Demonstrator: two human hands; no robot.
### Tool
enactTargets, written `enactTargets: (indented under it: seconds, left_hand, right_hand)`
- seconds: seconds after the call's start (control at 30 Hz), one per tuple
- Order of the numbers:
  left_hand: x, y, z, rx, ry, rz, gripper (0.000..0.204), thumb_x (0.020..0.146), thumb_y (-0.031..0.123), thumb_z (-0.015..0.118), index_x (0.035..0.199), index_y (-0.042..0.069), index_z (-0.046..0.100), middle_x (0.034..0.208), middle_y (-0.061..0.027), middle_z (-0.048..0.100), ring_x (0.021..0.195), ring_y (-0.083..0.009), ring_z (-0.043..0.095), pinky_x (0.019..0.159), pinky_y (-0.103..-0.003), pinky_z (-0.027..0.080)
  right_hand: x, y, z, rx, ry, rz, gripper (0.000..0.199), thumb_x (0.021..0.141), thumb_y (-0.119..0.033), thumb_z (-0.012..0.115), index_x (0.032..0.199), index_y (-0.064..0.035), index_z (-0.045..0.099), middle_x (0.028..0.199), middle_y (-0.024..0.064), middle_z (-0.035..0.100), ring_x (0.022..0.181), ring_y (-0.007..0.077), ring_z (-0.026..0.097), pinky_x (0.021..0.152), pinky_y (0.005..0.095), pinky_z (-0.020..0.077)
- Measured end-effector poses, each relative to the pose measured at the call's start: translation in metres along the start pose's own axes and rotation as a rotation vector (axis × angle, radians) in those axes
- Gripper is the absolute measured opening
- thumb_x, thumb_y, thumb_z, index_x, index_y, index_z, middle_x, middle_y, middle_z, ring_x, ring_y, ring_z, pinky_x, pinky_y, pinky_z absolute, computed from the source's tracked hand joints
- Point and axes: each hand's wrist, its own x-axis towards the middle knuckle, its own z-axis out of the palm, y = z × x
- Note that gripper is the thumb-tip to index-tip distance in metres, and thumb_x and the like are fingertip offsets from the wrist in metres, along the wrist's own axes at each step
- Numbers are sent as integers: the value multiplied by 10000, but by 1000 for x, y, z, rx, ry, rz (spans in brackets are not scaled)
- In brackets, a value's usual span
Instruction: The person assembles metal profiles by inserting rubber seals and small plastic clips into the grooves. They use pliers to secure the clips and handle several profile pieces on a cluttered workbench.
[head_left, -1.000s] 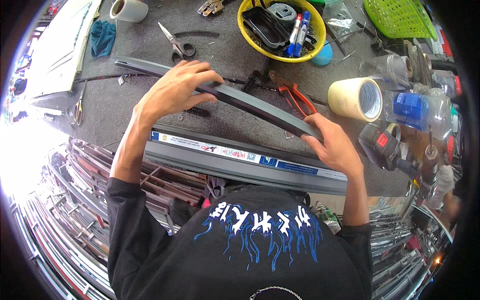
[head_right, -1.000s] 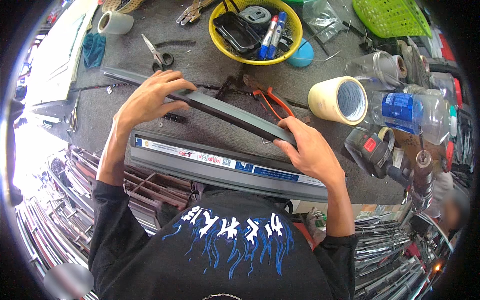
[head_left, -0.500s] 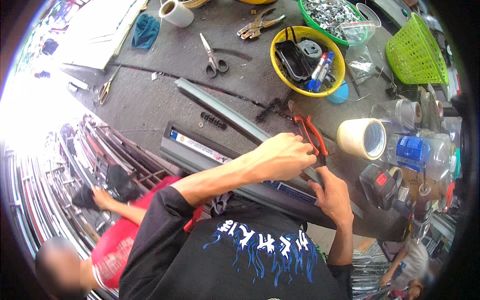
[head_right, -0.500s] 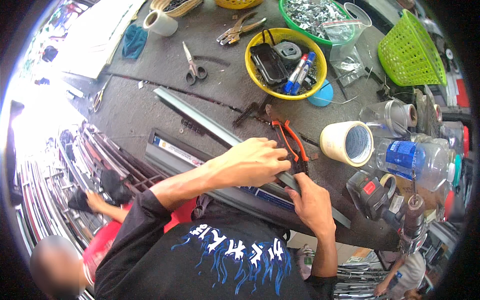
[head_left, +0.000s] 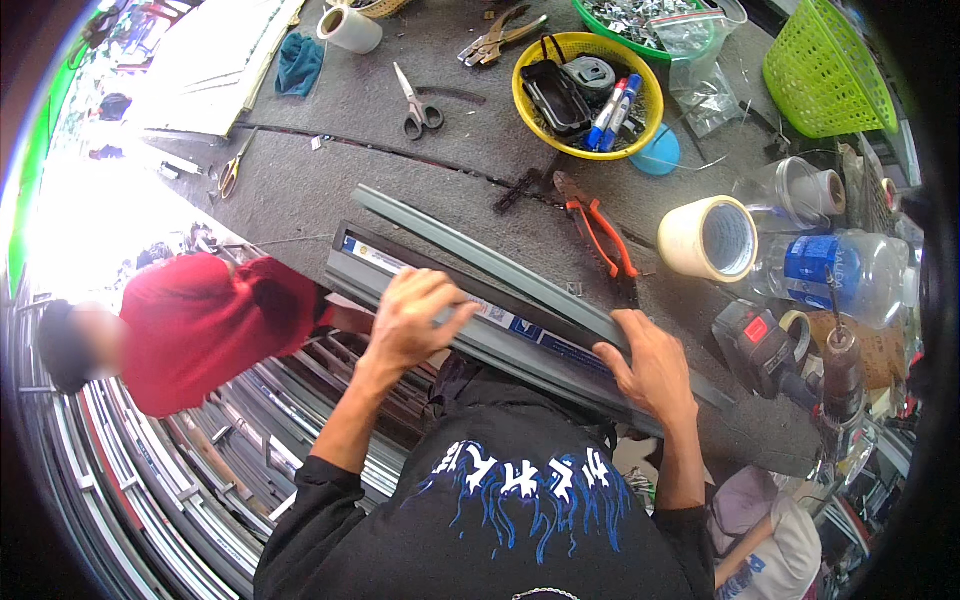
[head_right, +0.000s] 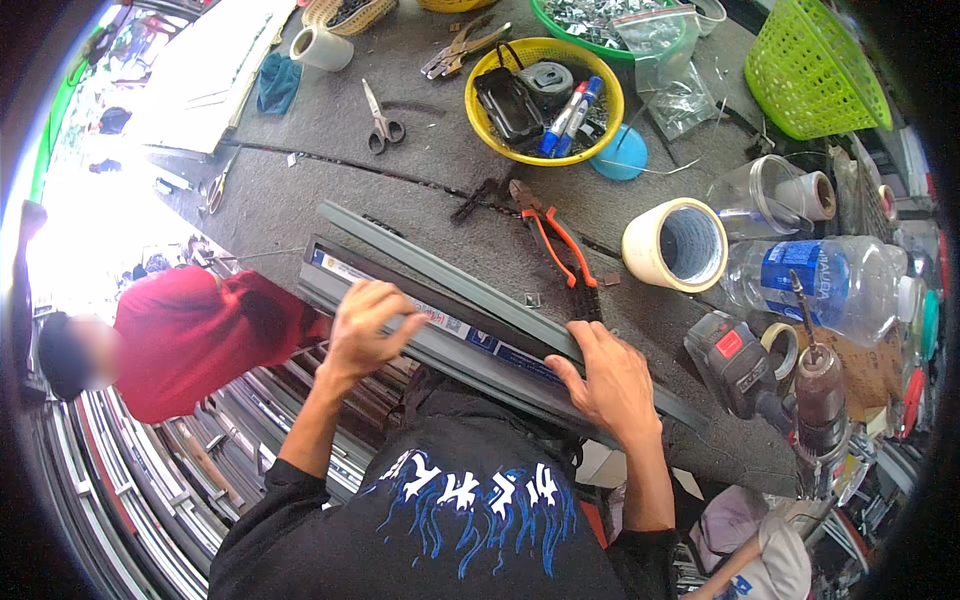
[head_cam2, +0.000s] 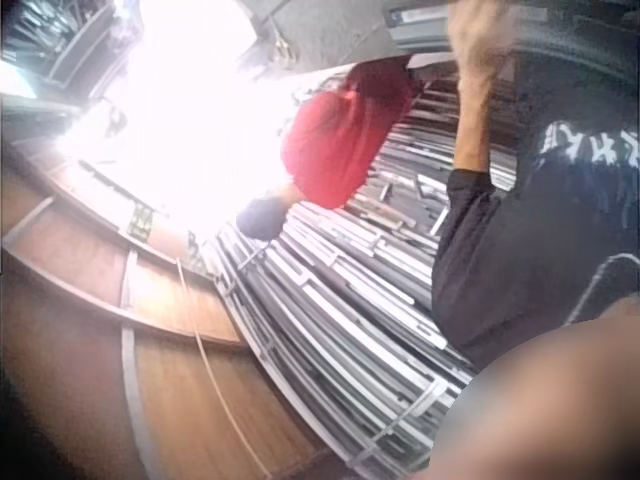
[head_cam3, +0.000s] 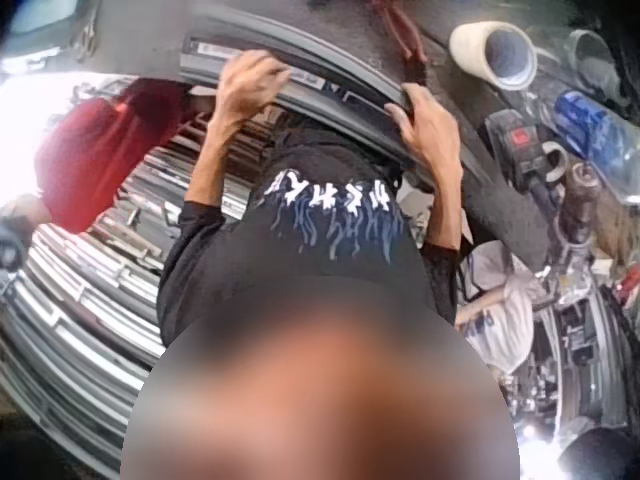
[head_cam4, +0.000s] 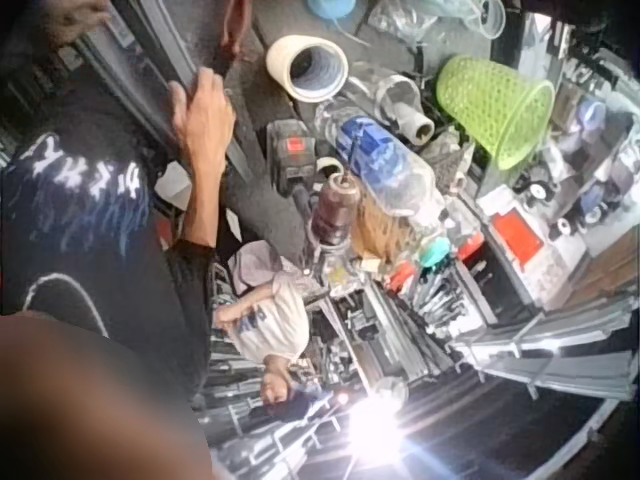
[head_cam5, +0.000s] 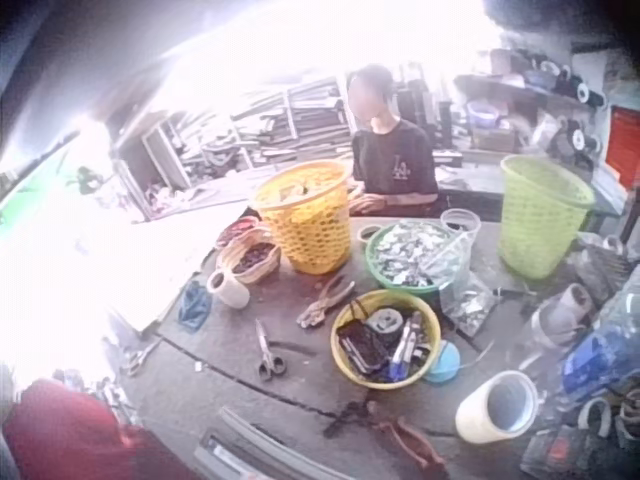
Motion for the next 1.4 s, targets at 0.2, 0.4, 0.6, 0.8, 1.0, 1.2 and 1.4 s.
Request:
enactTargets:
  seconds: [0.2, 0.4, 0.6, 0.8, 1.0, 1.2, 1.4]
  left_hand:
    - [-3, -47, -14, 117, 6, -144, 95, 931, 150, 794, 935, 66, 748, 929, -73, 712, 917, -290, 670, 857, -420, 477]
    - [30, -117, -24, 264, -51, -337, 180, 893, 185, 832, 965, 48, 739, 947, -118, 720, 924, -310, 692, 870, -430, 508]
    - [54, -163, -40, -20, -339, -537, 227, 847, 122, 874, 1016, 0, 785, 908, -175, 795, 788, -311, 759, 775, -394, 582]
    - [67, -151, -27, 145, 67, -263, 251, 851, 141, 872, 1033, 27, 741, 1017, -124, 728, 911, -298, 711, 862, -420, 548]
    - [76, -134, -8, 75, -102, -69, 325, 783, 158, 924, 989, 32, 706, 955, -96, 636, 895, -287, 638, 821, -431, 522]
    - [95, -82, 40, -89, 93, 110, 215, 849, 134, 894, 966, 69, 726, 918, -85, 651, 881, -258, 635, 796, -399, 516]
    - [94, 7, 113, -108, -250, 289, 411, 856, 419, 869, 1003, 67, 716, 947, -109, 706, 953, -307, 682, 889, -458, 500]
  right_hand:
    - [-5, 4, -23, -38, 156, 81, 359, 989, -345, 765, 1216, -74, 699, 1039, 160, 717, 945, 396, 724, 803, 482, 568]
    - [-25, 6, -28, -17, 254, 314, 523, 881, -362, 881, 1228, -22, 687, 1049, 207, 737, 948, 416, 737, 828, 473, 569]
    - [-15, -12, -2, 125, 272, 365, 443, 894, -289, 870, 1201, -23, 695, 1002, 211, 743, 918, 408, 739, 823, 460, 564]
    - [-4, -21, 4, 155, 299, 347, 348, 900, -229, 842, 1161, -38, 713, 1006, 180, 756, 920, 392, 738, 829, 443, 557]
    - [-10, -19, -7, 132, 290, 442, 383, 945, -321, 824, 1161, -27, 707, 1011, 200, 758, 949, 406, 742, 850, 448, 558]
    - [-16, -14, -13, 100, 334, 450, 412, 957, -361, 822, 1163, -23, 708, 1028, 195, 763, 957, 412, 741, 849, 453, 556]
    - [-16, -18, -13, 80, 359, 469, 428, 923, -360, 848, 1161, -36, 703, 1033, 180, 759, 948, 400, 745, 832, 451, 570]
